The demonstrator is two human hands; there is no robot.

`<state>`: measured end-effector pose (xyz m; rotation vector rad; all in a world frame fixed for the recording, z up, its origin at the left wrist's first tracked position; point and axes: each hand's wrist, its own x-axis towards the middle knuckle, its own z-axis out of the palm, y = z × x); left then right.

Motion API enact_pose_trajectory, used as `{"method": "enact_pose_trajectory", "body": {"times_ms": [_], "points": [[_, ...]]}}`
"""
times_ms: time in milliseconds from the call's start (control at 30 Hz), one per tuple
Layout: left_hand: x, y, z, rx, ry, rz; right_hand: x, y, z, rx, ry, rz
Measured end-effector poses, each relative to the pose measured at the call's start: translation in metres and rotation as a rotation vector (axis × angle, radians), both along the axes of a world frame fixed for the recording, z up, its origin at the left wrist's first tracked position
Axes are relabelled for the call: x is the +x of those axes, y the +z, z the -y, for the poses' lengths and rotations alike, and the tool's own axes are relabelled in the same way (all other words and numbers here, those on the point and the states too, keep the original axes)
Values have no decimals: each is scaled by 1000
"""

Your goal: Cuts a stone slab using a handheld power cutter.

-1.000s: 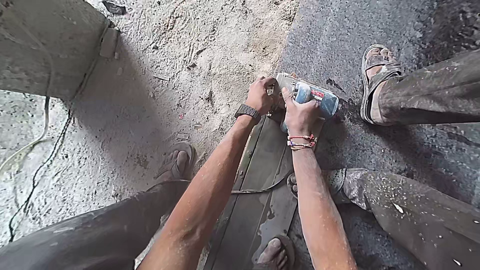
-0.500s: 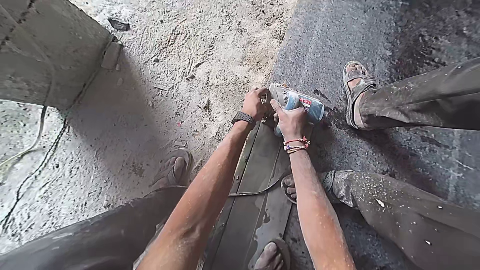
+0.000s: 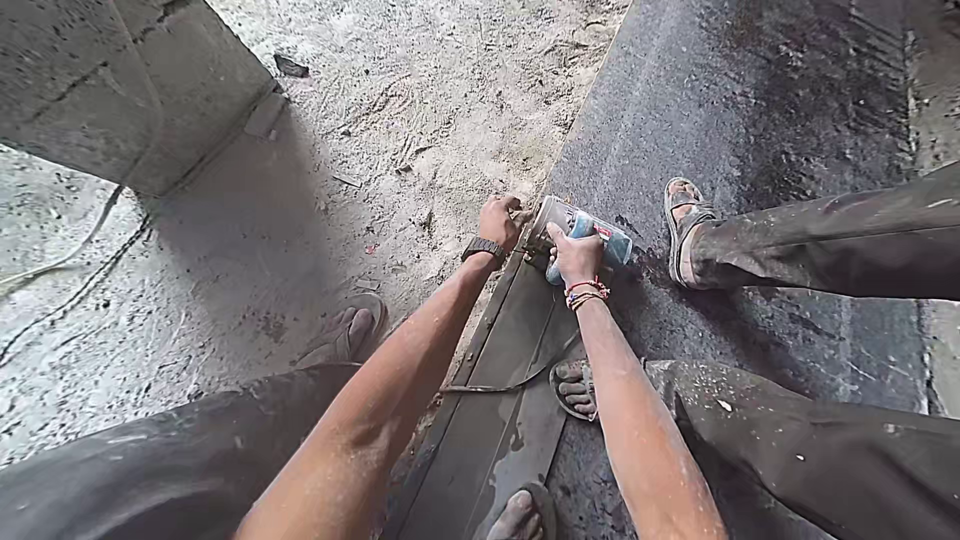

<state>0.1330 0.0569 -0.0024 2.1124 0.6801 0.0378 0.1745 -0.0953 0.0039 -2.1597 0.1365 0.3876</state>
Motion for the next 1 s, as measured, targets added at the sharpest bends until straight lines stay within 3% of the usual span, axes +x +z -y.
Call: {"method": "enact_pose_trajectory", "body": {"times_ms": [300, 567, 667, 833, 1000], "points": [[38, 85, -65, 206, -14, -246, 8, 9, -5, -94, 27, 17], [96, 159, -105, 113, 82, -151, 7, 23, -9, -160, 39, -51], [108, 150, -119, 79, 74, -131, 6, 30, -15, -191, 3, -88], [133, 133, -130, 95, -206, -168, 5, 29, -20, -207, -42, -94], [161, 108, -130, 30, -308, -124, 8, 24, -21, -210, -57, -82]]}}
